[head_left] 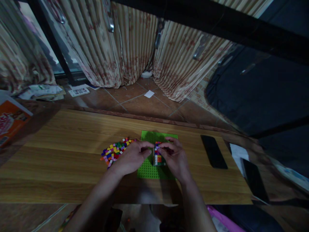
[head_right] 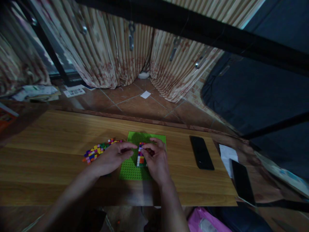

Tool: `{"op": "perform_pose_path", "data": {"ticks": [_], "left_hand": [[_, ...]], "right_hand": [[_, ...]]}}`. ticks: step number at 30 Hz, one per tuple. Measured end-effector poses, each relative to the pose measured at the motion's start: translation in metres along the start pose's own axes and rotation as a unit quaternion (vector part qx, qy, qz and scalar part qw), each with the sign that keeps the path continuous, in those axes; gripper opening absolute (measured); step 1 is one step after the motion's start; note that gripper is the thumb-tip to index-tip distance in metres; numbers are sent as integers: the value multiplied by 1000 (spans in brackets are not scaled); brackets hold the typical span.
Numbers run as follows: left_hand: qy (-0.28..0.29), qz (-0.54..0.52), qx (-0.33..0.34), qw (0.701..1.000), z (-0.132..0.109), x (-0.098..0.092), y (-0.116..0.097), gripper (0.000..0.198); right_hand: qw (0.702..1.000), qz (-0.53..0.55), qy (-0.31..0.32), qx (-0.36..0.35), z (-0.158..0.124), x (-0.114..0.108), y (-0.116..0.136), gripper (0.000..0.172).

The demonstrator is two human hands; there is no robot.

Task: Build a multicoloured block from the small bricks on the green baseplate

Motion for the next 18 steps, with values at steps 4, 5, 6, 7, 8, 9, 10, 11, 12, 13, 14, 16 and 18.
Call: {"op": "perform_pose_path", "data": {"ticks": [4,5,6,7,8,9,10,11,12,13,14,16,18], "left_hand": [[3,-12,-7,1000,-1,2,0,35],[4,-19,-4,1000,-1,3,1,35],[6,-22,-3,1000,-1,4,1,35],[8,-20,-3,1000,0,4,1,35],[11,-16,-4,1000,0,5,2,36],[13,-11,-5,1000,0,6,2,36],[13,-7,-5,1000,0,6,1,36],[13,-6,-4,1000,0,6,0,36],[14,-8,-3,1000,0,6,-1,35],[14,-11,-3,1000,0,6,-2,35],[13,-15,-4,1000,0,6,-2,35],[10,-18,-11,1000,-1,6,-3,35],[5,-15,-17,1000,-1,6,-2,35]], "right_hand": [[1000,12,-19,9,2,1,-1,7],[1000,16,-24,10,2,1,-1,6],[999,19,-28,10,2,1,-1,6],[999,22,-30,10,2,1,-1,6],[999,25,-31,9,2,2,-1,6],[999,27,-33,9,2,2,-1,6],[999,28,-36,8,2,2,-1,7],[999,28,-40,7,2,2,-1,7],[999,25,-42,5,2,2,-1,8],[999,21,-44,2,1,2,0,8],[999,16,-43,-1,1,2,0,8],[999,6,-38,-8,0,2,1,8],[999,-2,-32,-14,-1,2,3,9]]}}
Point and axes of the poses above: each hand's wrist, its own z-axis towards the middle knuckle, its own x-axis out of the palm, y = z × x, the point moved 5 cm from there along z, towards the middle knuckle
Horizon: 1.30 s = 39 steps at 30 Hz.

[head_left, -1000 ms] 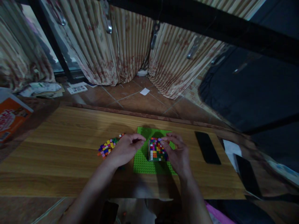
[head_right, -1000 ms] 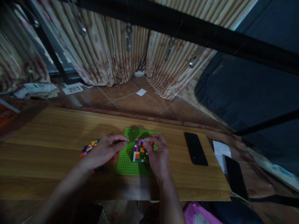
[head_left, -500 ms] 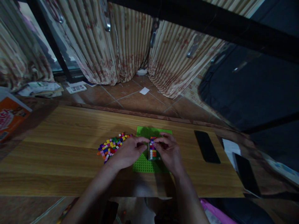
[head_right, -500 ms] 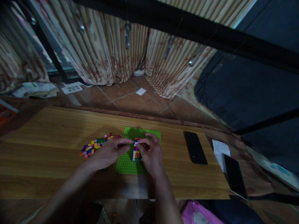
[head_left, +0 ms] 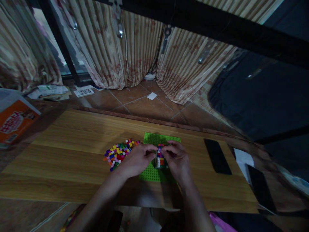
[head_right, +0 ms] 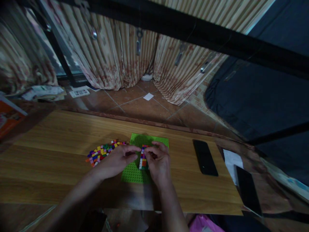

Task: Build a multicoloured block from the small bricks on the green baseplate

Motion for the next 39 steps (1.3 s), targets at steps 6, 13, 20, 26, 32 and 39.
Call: {"op": "perform_pose_path", "data": {"ticks": [6,13,20,26,32,39], "left_hand": [[5,3,9,1000,-1,1,-2,35],[-5,4,14,1000,-1,2,-1,34],[-2,16,16,1000,0,4,0,34],[3,25,26,999,-1,8,3,33],[6,34,33,999,-2,7,-1,32],[-36,-79,0,996,4,2,6,30]], "right_hand": [[1000,-9,9,14,-2,1,3,10],[999,-34,-1,-6,-3,0,6,10],[998,-48,9,-34,-2,0,5,11],[998,-50,13,-41,-3,1,3,12],[997,-59,20,-43,-3,2,5,13],[998,-48,19,-39,-2,2,5,12]]}}
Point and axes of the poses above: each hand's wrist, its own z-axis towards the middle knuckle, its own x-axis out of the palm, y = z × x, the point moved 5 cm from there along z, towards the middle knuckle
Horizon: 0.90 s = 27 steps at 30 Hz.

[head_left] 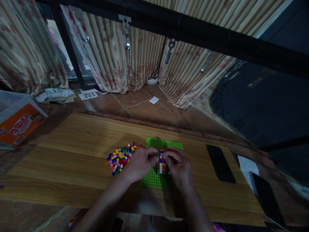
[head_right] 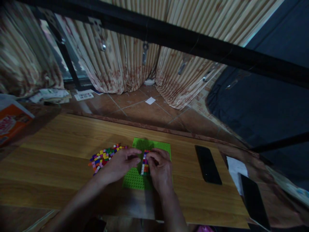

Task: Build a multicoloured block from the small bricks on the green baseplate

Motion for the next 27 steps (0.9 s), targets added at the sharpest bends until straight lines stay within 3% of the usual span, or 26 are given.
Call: {"op": "perform_pose_path", "data": {"ticks": [3,6,9,13,17,23,27], "left_hand": [[-55,-89,-41,994,3,-8,3,36],[-68,-134,-47,988,5,-13,0,34],[-54,-163,-36,984,4,-11,-4,33],[-19,-193,-18,981,2,-5,-7,35],[17,-211,-7,977,0,-2,-12,38],[22,-247,-4,969,0,-2,-14,34],[31,-254,11,967,-1,0,-15,28]], "right_hand": [[1000,2,-9,-17,-1,-2,1,11],[998,-6,-53,-39,-3,-7,7,12],[995,-9,-64,-71,-6,-9,21,14],[994,-20,-1,-106,-8,-4,36,20],[993,-24,23,-117,-9,-2,38,23],[990,6,-44,-131,-11,-6,40,21],[987,5,-49,-152,-11,-5,45,16]]}}
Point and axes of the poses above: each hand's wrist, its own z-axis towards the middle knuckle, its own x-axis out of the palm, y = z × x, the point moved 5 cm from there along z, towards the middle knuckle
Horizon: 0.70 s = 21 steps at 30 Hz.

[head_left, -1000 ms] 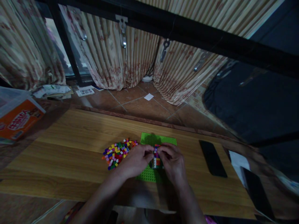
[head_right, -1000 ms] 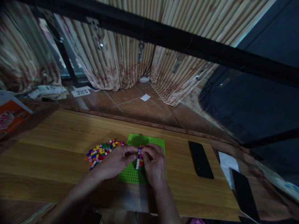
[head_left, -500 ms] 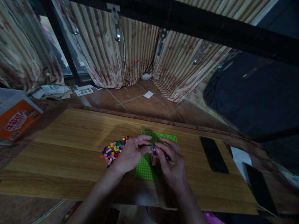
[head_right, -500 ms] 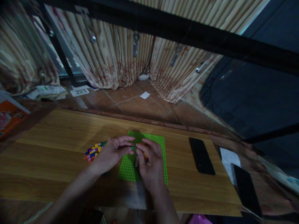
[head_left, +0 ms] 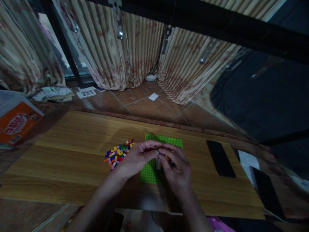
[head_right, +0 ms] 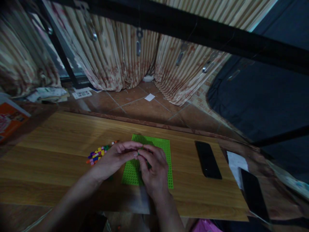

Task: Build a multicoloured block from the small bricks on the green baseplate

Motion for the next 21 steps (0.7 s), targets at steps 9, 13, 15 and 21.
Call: {"op": "perform_pose_path", "data": {"ticks": [9,13,15,21], "left_hand": [[6,50,0,999,-1,2,-1,22],[-14,100,2,995,1,-1,2,21],[-42,136,-8,990,2,-6,6,23],[-46,273,-13,961,2,-13,14,30]], "right_hand": [[999,-6,11,47,0,0,-2,15],[997,0,-2,79,0,-11,-20,15],[993,8,-19,117,0,-19,-35,13],[973,69,14,218,-2,-19,-61,12]]}}
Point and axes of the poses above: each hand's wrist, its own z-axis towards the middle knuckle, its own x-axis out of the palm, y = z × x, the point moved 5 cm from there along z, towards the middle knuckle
